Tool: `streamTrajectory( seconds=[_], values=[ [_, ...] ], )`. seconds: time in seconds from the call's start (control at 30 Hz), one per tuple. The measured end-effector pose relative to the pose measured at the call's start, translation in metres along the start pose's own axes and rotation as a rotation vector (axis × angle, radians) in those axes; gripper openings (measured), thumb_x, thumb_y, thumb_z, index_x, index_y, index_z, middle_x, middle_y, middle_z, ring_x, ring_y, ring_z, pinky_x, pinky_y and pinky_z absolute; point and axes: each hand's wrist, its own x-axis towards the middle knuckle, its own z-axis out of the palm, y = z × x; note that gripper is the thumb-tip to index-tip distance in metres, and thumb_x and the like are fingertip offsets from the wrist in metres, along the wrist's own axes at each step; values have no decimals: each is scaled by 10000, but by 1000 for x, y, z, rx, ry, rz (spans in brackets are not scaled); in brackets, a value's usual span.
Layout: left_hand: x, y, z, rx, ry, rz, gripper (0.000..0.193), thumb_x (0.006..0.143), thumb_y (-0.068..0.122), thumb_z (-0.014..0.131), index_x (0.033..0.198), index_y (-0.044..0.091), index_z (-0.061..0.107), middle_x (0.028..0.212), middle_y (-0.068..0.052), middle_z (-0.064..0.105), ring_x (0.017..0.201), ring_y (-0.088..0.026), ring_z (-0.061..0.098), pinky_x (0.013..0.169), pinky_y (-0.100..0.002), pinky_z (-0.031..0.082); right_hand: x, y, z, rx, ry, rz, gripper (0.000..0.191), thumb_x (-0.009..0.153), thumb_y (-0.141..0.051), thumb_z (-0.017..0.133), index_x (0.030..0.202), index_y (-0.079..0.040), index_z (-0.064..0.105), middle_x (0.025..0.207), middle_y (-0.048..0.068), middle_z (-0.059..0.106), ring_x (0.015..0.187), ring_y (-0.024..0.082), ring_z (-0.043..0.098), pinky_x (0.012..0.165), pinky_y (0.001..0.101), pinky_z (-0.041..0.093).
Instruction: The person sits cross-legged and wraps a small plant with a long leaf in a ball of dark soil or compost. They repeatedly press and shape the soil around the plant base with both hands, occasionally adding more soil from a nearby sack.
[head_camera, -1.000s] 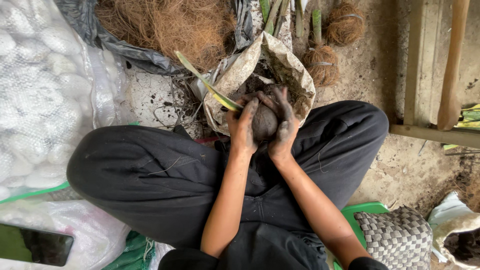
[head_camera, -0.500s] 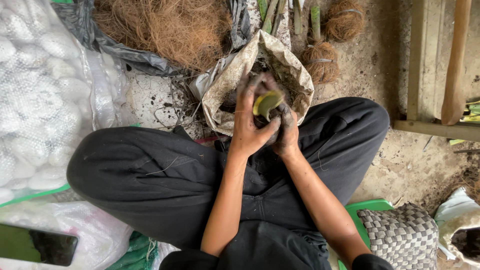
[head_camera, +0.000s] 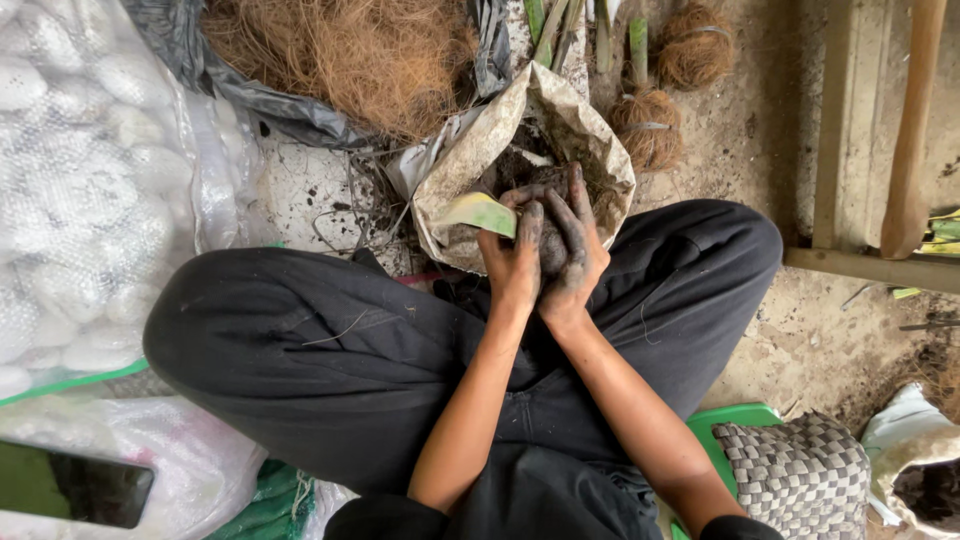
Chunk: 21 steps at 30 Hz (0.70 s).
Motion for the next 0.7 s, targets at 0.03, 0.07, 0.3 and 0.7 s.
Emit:
streamTrajectory(
  seconds=[0.03,0.07,0.3,0.7],
  values=[
    [3,-1,0,66,17,-42,331,1003,297,741,1167,11,704,1066,-144,712,997,-224,673,916,-419,553,4,0,0,-49,-32,-17,885,1062,-689,240,1381,47,612,1573,255,485,1495,387,496,1298,474,301],
    [6,-1,-2,135,39,-88,274,976,263,728,1107,22,717,1006,-111,727,905,-212,697,838,-401,582,8,1,0,-95,-67,-30,887,1062,-691,215,1412,26,601,1585,229,492,1528,374,469,1345,494,198],
    [11,45,-3,469,-357,240,247,954,264,720,960,22,670,929,-84,707,815,-214,726,729,-345,588,17,17,-7,174,-58,56,990,1020,-799,267,1649,-38,331,1780,166,153,1642,289,113,1371,445,108],
    [13,36,4,600,5,310,799,827,351,816,1470,54,446,1533,-253,330,1468,-366,367,1180,-578,410,3,34,-14,33,-121,191,395,1060,-235,521,1195,83,713,1181,159,773,1025,264,746,1024,359,584]
  ],
)
